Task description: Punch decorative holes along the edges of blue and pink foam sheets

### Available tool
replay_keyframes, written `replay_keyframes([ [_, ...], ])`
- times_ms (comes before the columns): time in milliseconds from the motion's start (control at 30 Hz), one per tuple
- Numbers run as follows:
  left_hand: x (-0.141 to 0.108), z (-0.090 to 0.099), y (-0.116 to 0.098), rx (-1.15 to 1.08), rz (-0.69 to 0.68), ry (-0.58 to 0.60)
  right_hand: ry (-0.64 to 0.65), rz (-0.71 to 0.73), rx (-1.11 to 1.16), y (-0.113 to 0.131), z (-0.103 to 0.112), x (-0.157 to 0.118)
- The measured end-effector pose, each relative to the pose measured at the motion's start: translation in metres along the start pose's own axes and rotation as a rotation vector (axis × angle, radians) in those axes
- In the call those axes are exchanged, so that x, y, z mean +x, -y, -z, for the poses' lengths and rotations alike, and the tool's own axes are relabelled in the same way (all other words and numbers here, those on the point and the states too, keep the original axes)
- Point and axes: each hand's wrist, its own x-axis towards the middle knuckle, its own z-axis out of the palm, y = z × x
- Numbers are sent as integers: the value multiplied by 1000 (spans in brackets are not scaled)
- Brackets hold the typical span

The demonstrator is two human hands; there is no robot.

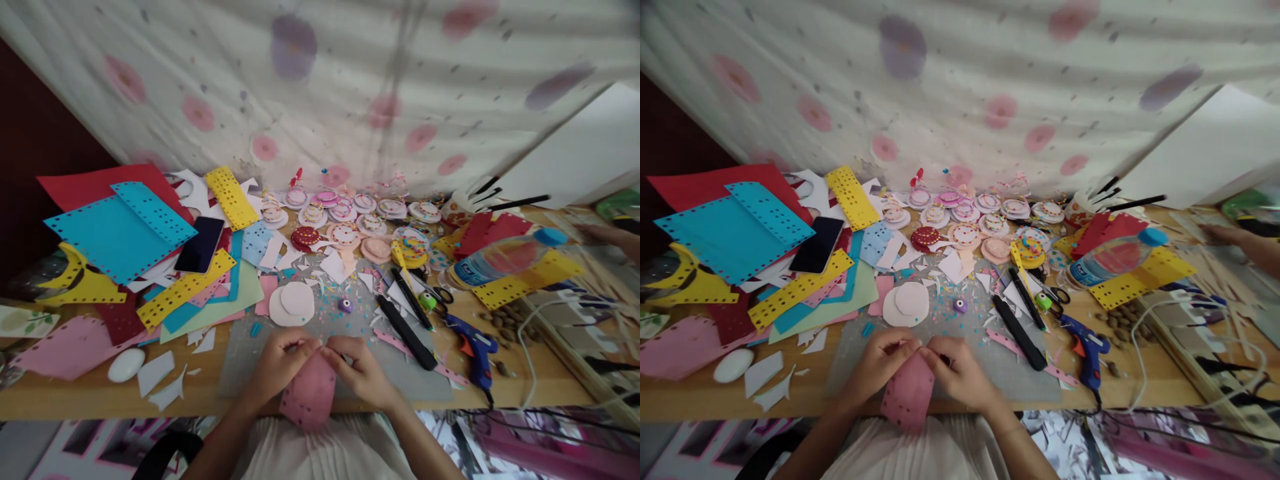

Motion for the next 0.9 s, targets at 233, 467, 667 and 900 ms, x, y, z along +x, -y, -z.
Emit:
replay_keyframes([
  [233, 1, -4, 5, 2, -1, -73, -50, 10, 43, -7, -2, -1],
  [467, 5, -4, 23, -102, 161, -87, -228, -98, 39, -22, 8, 6],
  [667, 2, 1, 28, -66, 157, -116, -450, -42, -314, -61, 28, 19],
  [900, 20, 17, 21, 23, 75, 53, -359, 68, -83, -61, 52, 43],
])
